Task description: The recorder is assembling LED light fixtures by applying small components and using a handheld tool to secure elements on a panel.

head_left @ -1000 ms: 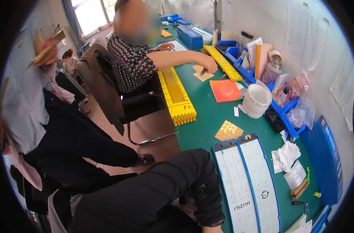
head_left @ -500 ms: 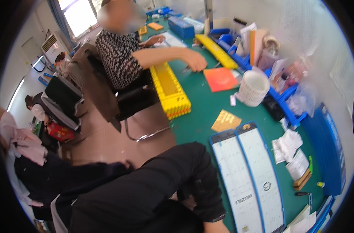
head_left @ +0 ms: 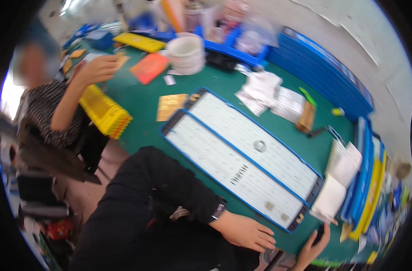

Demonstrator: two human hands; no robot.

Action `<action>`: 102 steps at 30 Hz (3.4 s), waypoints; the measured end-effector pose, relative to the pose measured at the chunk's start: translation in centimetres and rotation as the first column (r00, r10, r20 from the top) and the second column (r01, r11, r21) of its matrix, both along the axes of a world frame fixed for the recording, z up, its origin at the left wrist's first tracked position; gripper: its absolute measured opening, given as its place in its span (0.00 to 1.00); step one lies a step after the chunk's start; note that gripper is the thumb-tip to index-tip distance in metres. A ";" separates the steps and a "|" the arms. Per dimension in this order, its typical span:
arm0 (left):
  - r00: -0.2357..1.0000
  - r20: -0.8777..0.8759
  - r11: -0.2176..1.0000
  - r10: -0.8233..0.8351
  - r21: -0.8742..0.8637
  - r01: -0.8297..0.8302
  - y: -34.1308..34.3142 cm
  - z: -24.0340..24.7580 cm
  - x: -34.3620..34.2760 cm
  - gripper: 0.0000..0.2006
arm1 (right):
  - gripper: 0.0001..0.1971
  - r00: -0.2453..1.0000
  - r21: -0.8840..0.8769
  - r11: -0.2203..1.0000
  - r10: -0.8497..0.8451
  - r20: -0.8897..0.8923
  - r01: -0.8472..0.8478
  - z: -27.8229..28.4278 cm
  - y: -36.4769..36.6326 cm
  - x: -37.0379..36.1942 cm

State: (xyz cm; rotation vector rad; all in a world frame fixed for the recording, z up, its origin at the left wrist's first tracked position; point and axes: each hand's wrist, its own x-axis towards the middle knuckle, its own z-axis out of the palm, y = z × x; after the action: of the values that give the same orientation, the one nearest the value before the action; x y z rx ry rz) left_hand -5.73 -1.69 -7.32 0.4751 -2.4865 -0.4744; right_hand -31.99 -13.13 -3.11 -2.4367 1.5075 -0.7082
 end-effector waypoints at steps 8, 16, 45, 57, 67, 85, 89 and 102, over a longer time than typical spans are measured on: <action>0.999 -0.010 0.991 0.047 -0.128 -0.048 0.2 1.5 -0.2 0.20 | 0.19 0.999 -0.129 0.991 0.024 -0.034 -0.028 1.7 1.4 0.3; 0.687 -0.026 0.685 0.726 0.118 -0.719 3.3 11.7 11.1 0.18 | 0.17 0.998 -0.134 0.989 0.054 -0.043 -0.060 1.8 1.0 1.0; -0.426 -0.810 0.914 0.403 0.377 0.148 7.9 14.9 35.4 0.10 | 0.18 0.997 -0.200 0.977 0.059 -0.057 -0.070 2.3 1.5 0.6; -0.278 0.380 -0.290 0.882 -0.027 -0.957 6.6 5.9 34.2 0.25 | 0.17 0.997 -0.171 0.982 0.072 -0.036 -0.077 2.1 1.1 1.3; -0.328 0.272 -0.314 0.905 -0.095 -0.945 6.6 3.1 30.9 0.37 | 0.18 0.997 -0.193 0.978 0.068 -0.049 -0.076 1.9 1.2 0.5; 0.884 0.052 0.638 0.465 0.673 -0.375 2.2 6.4 4.1 0.35 | 0.27 0.883 -0.099 0.983 -0.089 0.461 0.151 0.3 1.8 0.0; 0.832 0.254 0.734 0.492 0.393 -0.554 3.1 5.5 2.7 0.36 | 0.35 0.569 0.085 0.996 -0.084 0.818 0.026 1.9 2.1 2.2; 0.635 0.522 0.743 0.569 0.004 -0.669 3.7 4.1 3.2 0.35 | 0.10 0.228 0.162 0.862 -0.055 0.972 -0.480 1.1 1.3 13.1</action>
State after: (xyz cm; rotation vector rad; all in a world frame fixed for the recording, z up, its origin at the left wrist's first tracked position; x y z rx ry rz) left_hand -2.53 1.96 -3.18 1.6667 -2.4977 -0.3326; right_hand -18.91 -11.78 -2.00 -1.2174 0.6072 -1.2799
